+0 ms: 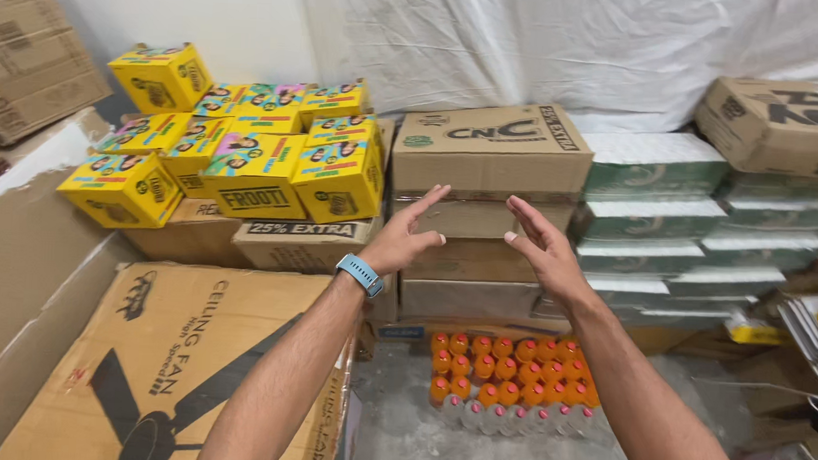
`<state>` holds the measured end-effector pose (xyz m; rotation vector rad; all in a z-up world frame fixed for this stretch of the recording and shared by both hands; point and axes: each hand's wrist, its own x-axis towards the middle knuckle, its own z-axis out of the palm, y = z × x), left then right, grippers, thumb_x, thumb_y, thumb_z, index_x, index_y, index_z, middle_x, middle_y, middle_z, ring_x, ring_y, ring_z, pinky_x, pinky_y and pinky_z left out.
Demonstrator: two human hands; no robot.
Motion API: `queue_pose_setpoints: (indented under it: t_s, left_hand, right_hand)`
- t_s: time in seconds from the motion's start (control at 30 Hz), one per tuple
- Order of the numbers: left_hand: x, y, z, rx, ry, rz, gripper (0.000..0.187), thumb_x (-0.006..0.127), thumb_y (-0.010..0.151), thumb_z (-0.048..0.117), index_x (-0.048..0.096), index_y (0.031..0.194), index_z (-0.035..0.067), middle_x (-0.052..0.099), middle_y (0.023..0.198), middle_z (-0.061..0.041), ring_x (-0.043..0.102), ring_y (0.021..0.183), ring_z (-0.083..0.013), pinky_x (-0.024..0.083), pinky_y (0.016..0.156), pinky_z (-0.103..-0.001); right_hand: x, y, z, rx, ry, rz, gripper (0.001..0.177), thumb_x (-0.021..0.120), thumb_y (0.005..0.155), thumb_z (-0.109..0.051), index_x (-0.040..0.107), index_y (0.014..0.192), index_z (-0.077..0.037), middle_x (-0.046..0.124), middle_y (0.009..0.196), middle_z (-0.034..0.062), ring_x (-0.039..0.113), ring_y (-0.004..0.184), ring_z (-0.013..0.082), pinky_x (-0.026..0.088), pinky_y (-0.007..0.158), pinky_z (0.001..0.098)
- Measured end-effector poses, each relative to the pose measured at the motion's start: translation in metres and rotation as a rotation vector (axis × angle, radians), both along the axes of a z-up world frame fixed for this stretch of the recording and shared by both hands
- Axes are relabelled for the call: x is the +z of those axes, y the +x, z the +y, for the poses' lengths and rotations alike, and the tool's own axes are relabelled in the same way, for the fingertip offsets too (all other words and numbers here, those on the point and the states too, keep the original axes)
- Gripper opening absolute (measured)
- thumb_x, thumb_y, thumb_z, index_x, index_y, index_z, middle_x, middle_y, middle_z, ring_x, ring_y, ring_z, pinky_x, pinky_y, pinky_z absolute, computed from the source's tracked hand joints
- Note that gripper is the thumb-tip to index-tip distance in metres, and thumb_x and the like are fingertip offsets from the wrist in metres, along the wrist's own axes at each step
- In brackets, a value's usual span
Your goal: The person repeatedly picks up small yellow boxes from a pile and places them on top of a larger cardboard box. The action is continuous and repetitive throughout the clip, with the person handling one box at a time.
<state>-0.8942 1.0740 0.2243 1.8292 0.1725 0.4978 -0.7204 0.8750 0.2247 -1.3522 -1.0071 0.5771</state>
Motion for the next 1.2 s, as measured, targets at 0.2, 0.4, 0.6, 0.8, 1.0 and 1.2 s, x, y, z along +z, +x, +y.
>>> queue_pose_setpoints:
  t_s: [0.2, 0.4, 0.6, 0.8, 1.0, 1.2]
  left_hand:
    - [-0.003, 0.125, -0.113, -0.241, -0.033, 0.046, 0.079, 0.065, 0.083, 0.011, 0.040, 0.157, 0.023, 0.022, 0.169, -0.013, 0.011, 0.155, -0.0390, 0.016, 0.117, -0.072]
    - [0.007, 0.236, -0.277, -0.452, -0.042, 0.072, 0.081, 0.067, 0.083, 0.014, 0.039, 0.158, 0.026, 0.019, 0.170, -0.011, 0.011, 0.156, -0.0368, 0.019, 0.114, -0.073]
    - [-0.027, 0.351, -0.401, -0.588, -0.034, 0.036, 0.080, 0.070, 0.083, 0.015, 0.041, 0.157, 0.022, 0.025, 0.168, -0.014, 0.016, 0.155, -0.0365, 0.017, 0.122, -0.061]
    - [-0.040, 0.429, -0.507, -0.775, -0.018, 0.045, 0.081, 0.071, 0.082, 0.013, 0.040, 0.157, 0.018, 0.028, 0.165, -0.020, 0.019, 0.152, -0.0366, 0.018, 0.125, -0.052]
    - [-0.056, 0.526, -0.583, -0.937, -0.068, 0.105, 0.079, 0.065, 0.085, 0.006, 0.038, 0.158, 0.015, 0.024, 0.166, -0.022, 0.014, 0.154, -0.0394, 0.017, 0.126, -0.051]
    - [-0.061, 0.620, -0.626, -1.022, -0.061, 0.168, 0.081, 0.064, 0.086, 0.002, 0.034, 0.160, 0.014, 0.022, 0.165, -0.026, 0.013, 0.153, -0.0433, 0.018, 0.125, -0.053]
  right_hand:
    - [-0.013, 0.076, -0.161, -0.245, -0.005, 0.036, 0.062, 0.060, 0.095, -0.002, 0.043, 0.154, -0.009, 0.041, 0.159, 0.0204, 0.026, 0.153, 0.0317, 0.031, 0.119, 0.0484]
    - [-0.032, 0.162, -0.339, -0.467, 0.022, -0.022, 0.064, 0.059, 0.096, 0.001, 0.040, 0.156, -0.009, 0.042, 0.159, 0.0167, 0.027, 0.152, 0.0243, 0.032, 0.118, 0.0422]
    - [-0.024, 0.213, -0.493, -0.659, -0.065, 0.000, 0.068, 0.064, 0.093, -0.005, 0.042, 0.156, -0.014, 0.041, 0.160, 0.0139, 0.023, 0.153, 0.0258, 0.028, 0.121, 0.0446]
    - [-0.047, 0.257, -0.610, -0.871, -0.111, 0.016, 0.068, 0.064, 0.096, -0.011, 0.040, 0.158, -0.017, 0.038, 0.161, 0.0140, 0.022, 0.153, 0.0285, 0.024, 0.122, 0.0490]
    - [-0.076, 0.305, -0.686, -1.040, -0.035, 0.061, 0.066, 0.065, 0.093, -0.004, 0.043, 0.155, -0.011, 0.042, 0.158, 0.0188, 0.030, 0.151, 0.0287, 0.030, 0.121, 0.0442]
    - [-0.091, 0.371, -0.725, -1.174, -0.024, 0.123, 0.065, 0.066, 0.093, -0.005, 0.047, 0.154, -0.014, 0.045, 0.156, 0.0174, 0.033, 0.148, 0.0262, 0.033, 0.118, 0.0426]
